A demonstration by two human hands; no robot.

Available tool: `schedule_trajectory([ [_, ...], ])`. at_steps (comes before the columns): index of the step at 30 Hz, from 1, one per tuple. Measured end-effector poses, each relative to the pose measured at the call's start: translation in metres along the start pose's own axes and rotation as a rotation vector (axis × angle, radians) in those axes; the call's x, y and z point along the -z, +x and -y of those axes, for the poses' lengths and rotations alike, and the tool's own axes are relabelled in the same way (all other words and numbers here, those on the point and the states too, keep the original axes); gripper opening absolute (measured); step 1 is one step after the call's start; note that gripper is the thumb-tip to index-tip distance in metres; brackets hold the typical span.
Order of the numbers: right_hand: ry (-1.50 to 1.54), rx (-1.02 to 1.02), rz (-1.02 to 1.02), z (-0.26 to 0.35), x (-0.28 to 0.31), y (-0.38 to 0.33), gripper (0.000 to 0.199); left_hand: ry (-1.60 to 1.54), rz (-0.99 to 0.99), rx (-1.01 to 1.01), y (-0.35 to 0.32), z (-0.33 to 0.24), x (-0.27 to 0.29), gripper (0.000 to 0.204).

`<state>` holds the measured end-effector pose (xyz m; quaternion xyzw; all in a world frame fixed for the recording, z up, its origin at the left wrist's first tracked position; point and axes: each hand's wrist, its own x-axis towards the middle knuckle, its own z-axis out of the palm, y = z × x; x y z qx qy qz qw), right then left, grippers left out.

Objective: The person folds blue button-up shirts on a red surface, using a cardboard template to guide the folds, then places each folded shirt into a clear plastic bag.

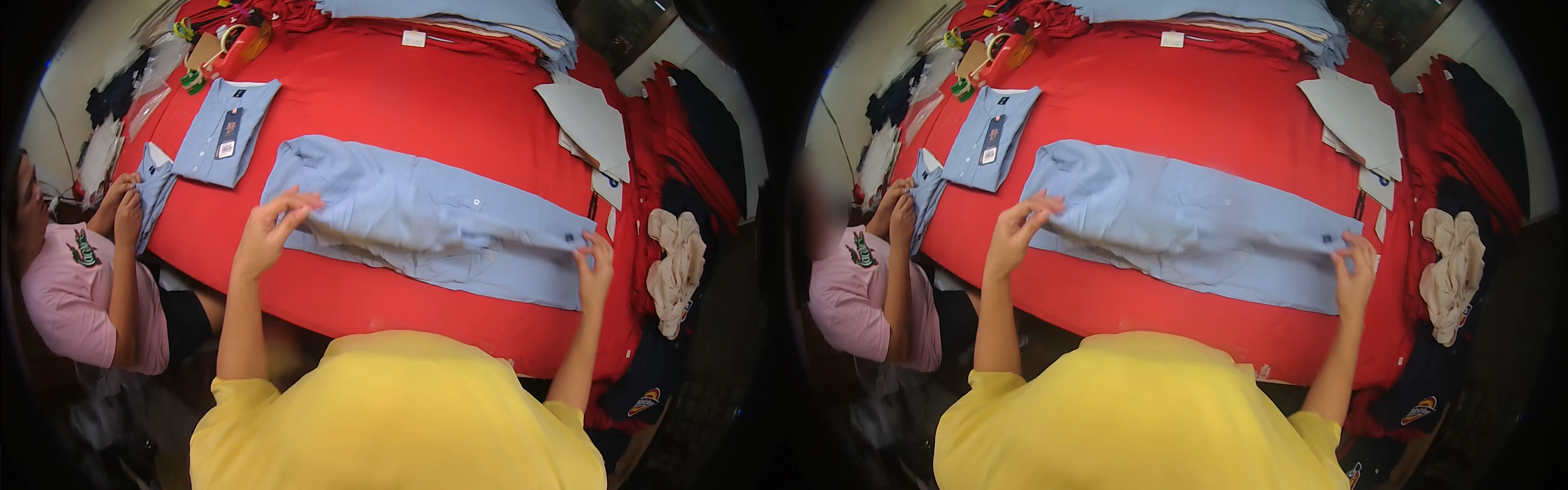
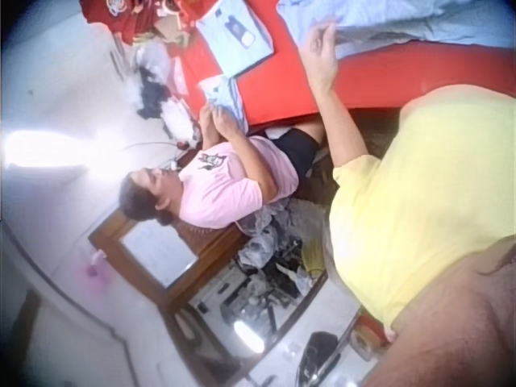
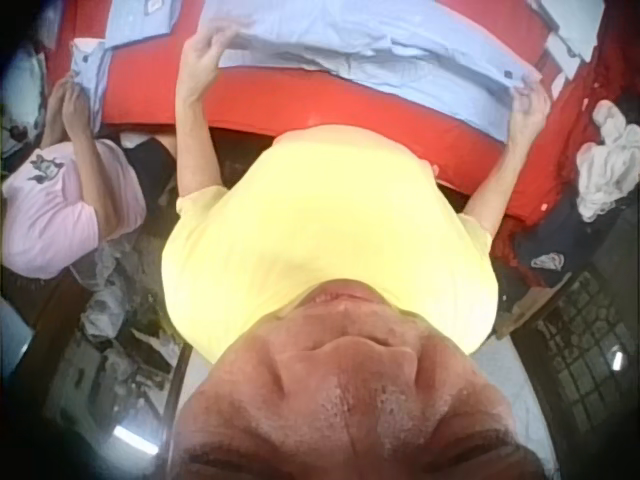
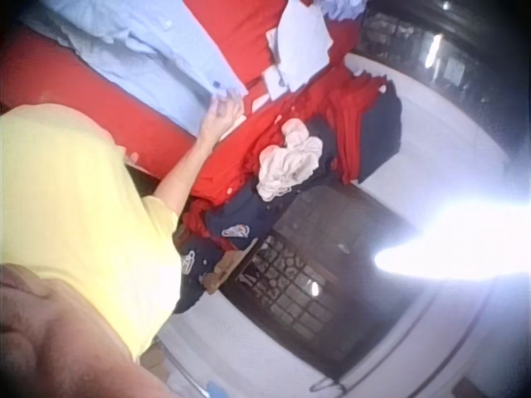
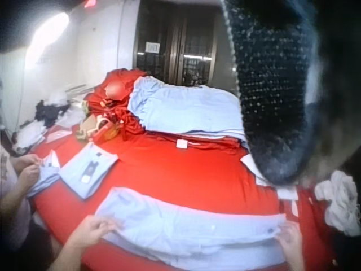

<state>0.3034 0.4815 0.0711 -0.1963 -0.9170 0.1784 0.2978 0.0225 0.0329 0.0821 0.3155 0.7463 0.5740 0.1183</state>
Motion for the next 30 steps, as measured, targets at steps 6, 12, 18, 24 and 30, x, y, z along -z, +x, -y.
schedule_trajectory([
  [6,0.177,-0.627,0.869,0.054,0.116,-0.059,0.004,0.215,0.446,0.427,-0.082,-0.056,0.024,0.016],
  [12,-0.116,-0.293,0.701,0.057,0.061,-0.067,0.015,0.551,0.360,0.301,-0.067,-0.025,0.001,0.023],
  [18,-0.137,-0.198,0.289,0.026,-0.026,-0.039,0.017,0.531,-0.107,-0.265,0.022,0.036,-0.072,0.026],
  [24,-0.024,-0.350,0.680,0.002,-0.021,-0.015,0.010,0.446,0.483,-0.066,0.095,0.045,-0.064,0.023],
  [30,0.158,-0.359,0.835,-0.047,-0.013,0.045,0.009,0.121,-0.174,-0.139,0.260,0.013,0.007,0.020],
])
